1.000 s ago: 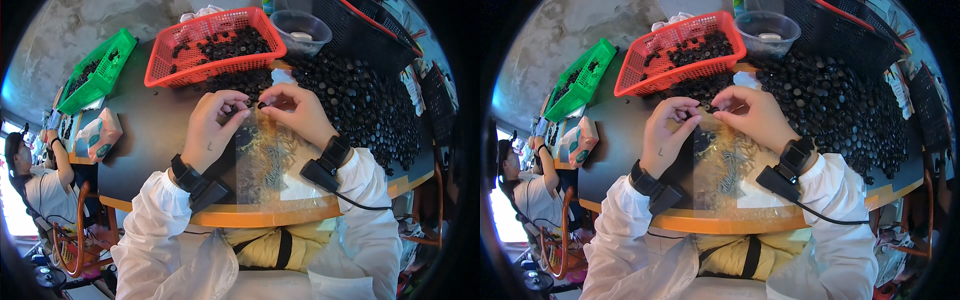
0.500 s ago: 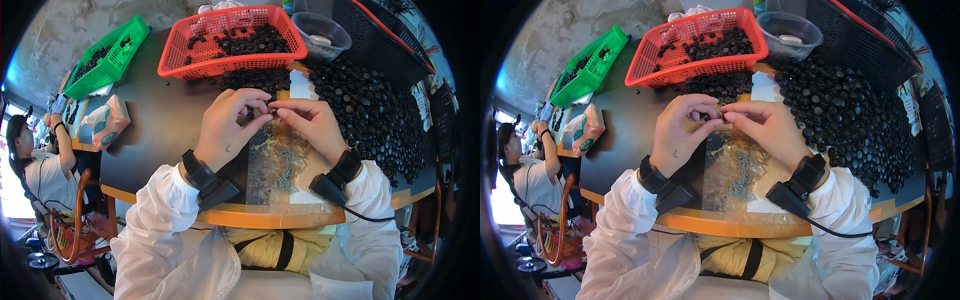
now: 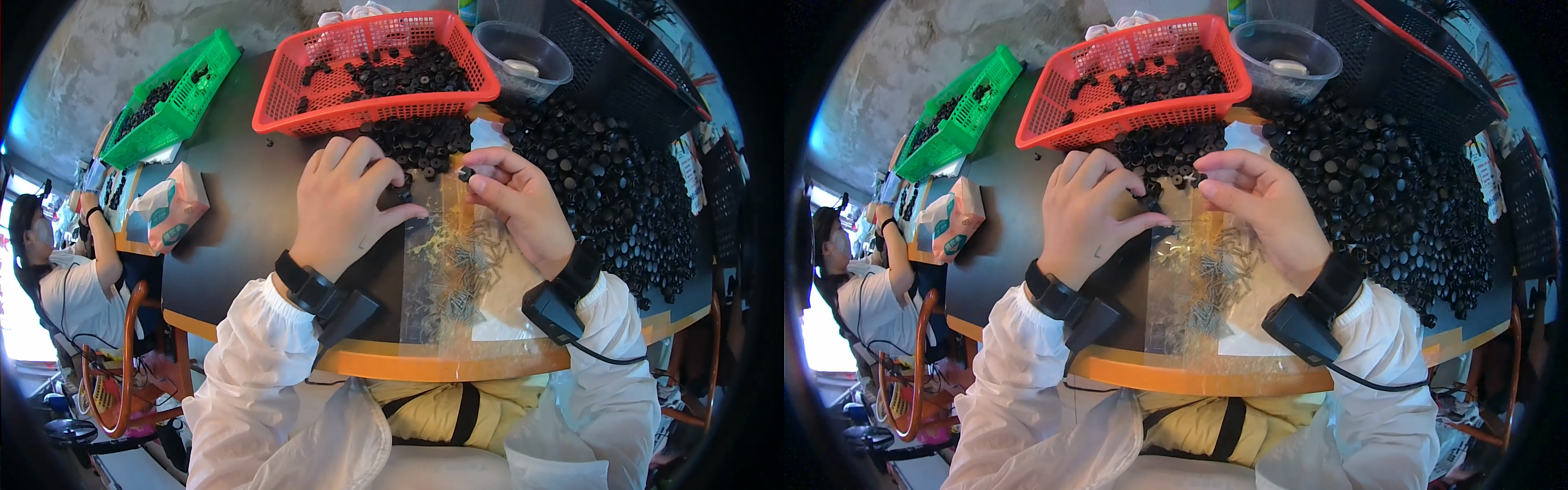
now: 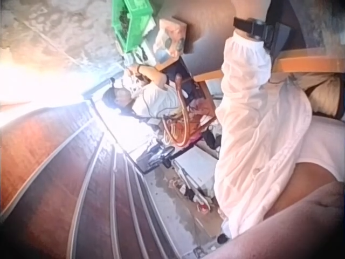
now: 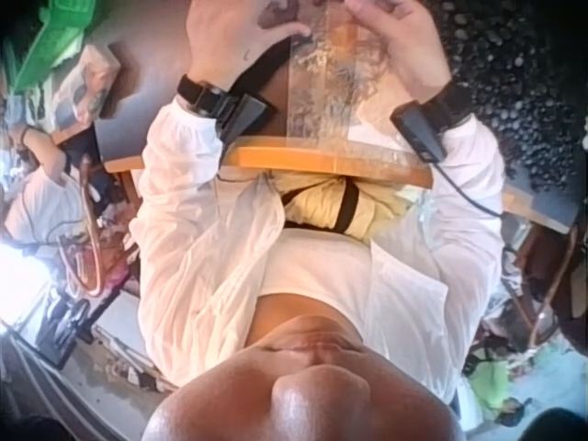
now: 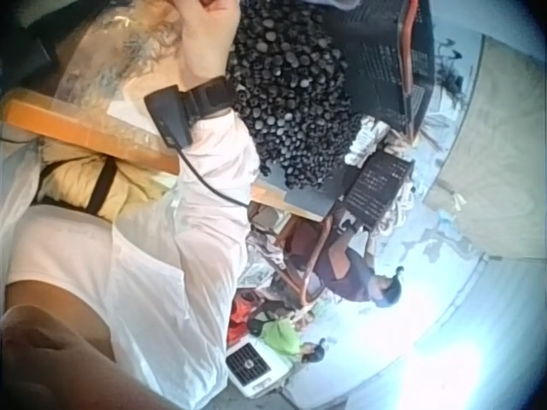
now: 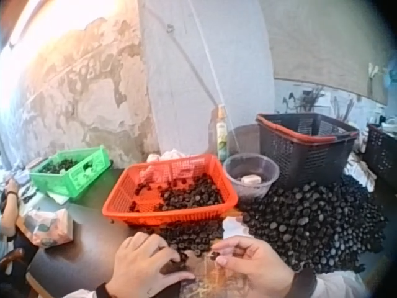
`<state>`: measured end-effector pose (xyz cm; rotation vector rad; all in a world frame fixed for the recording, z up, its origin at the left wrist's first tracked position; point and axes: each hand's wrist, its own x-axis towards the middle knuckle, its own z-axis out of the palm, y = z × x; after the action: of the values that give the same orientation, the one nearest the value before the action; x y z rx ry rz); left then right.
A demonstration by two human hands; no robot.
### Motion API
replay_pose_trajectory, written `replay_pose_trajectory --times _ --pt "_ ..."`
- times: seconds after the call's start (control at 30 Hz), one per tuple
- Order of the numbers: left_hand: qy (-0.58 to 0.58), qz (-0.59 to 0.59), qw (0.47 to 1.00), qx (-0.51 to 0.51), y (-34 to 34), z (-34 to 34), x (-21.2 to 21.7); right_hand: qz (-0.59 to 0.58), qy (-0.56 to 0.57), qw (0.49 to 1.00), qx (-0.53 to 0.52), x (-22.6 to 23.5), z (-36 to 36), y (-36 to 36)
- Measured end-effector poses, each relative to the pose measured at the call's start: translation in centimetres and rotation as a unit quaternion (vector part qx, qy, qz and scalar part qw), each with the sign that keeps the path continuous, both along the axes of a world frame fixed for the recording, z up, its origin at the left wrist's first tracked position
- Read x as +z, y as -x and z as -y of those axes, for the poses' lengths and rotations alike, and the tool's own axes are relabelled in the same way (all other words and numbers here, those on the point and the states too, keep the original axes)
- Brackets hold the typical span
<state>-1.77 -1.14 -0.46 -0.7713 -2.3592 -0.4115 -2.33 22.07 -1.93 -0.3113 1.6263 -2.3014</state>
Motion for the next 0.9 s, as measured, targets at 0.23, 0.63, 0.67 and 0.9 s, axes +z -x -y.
replay_pose_trajectory --times 0.23,0.63,0.67,0.9 --pt "0.037 0.039 0.999 0.006 0.3 0.4 -0.8 -0.010 0.022 1.000 -0.003 -0.7 -0.2 0.3" --pt "-0.235 0.207 0.944 -0.103 -0.6 -1.5 -0.8 -0.112 -0.043 0.993 0.001 -0.4 1.2 -0.6" --pt "-0.250 0.216 0.938 -0.101 -0.6 -1.6 -0.6 -0.112 -0.044 0.993 0.000 -0.3 1.1 -0.8" --pt "-0.219 0.169 0.956 -0.103 -0.9 -1.3 -0.6 -0.090 -0.096 0.991 -0.009 0.4 1.4 -1.5"
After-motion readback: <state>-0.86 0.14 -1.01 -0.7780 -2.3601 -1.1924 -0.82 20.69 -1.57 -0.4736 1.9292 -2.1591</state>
